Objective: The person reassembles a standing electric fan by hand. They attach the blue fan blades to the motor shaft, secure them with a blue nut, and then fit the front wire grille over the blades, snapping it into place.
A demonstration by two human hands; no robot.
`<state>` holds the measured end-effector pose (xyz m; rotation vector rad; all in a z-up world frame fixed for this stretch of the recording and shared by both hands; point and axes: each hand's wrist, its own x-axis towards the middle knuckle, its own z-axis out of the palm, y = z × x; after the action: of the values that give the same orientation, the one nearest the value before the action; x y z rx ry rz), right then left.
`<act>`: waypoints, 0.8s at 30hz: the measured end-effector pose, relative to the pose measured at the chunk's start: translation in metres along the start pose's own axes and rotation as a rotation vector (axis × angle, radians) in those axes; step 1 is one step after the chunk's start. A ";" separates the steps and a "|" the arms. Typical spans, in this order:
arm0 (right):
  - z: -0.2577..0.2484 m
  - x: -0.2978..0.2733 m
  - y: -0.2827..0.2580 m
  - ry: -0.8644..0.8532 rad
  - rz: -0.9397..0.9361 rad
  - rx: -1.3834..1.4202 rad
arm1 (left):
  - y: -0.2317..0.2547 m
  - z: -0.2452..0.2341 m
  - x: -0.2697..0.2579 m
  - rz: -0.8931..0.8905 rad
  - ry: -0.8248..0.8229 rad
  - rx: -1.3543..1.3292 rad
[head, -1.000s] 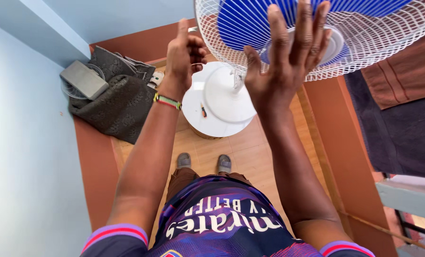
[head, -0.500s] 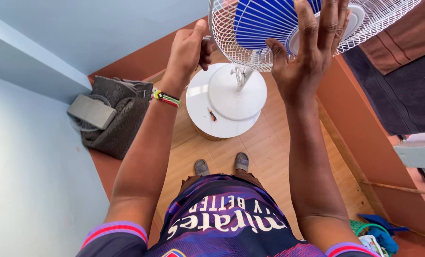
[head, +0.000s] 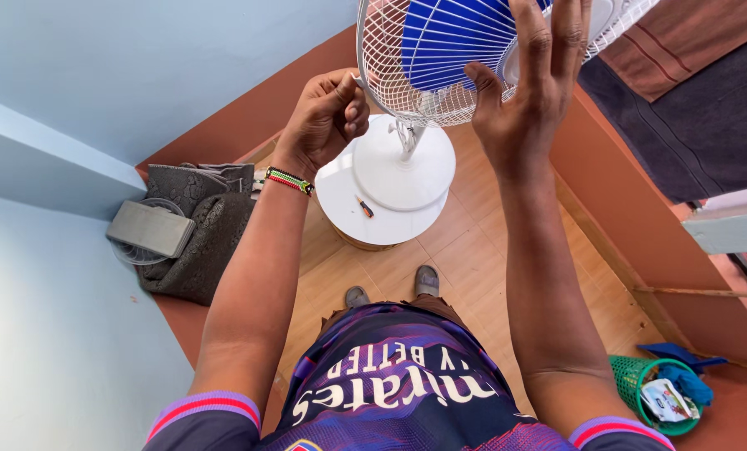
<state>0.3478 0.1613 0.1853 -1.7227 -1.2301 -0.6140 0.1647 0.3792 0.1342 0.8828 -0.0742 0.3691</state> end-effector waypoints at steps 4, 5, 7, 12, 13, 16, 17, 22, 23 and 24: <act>0.022 -0.020 -0.014 0.036 0.085 -0.097 | -0.008 0.007 0.002 0.007 0.034 0.075; 0.031 -0.024 -0.019 0.045 0.083 -0.137 | -0.010 0.010 0.002 0.012 0.057 0.064; 0.041 -0.031 -0.022 0.055 0.062 -0.157 | -0.014 0.016 -0.001 0.022 0.096 0.057; 0.043 -0.036 -0.022 0.032 0.013 -0.117 | -0.011 0.016 -0.005 0.022 0.094 0.070; 0.042 -0.036 -0.021 0.017 0.014 -0.117 | -0.010 0.016 -0.007 0.014 0.099 0.064; 0.042 -0.033 -0.022 -0.007 0.020 -0.140 | -0.006 0.018 -0.006 -0.001 0.119 0.089; 0.043 -0.031 -0.022 -0.005 0.015 -0.145 | -0.005 0.020 -0.005 -0.005 0.139 0.118; 0.040 -0.030 -0.021 -0.003 0.021 -0.126 | 0.000 0.031 -0.006 -0.023 0.217 0.209; 0.037 -0.029 -0.021 -0.004 0.026 -0.128 | -0.001 0.035 -0.007 -0.025 0.227 0.199; 0.036 -0.028 -0.022 0.003 0.022 -0.128 | -0.001 0.039 -0.006 -0.025 0.233 0.190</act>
<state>0.3129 0.1820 0.1541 -1.8378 -1.1898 -0.6944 0.1629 0.3469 0.1566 1.0209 0.1893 0.4589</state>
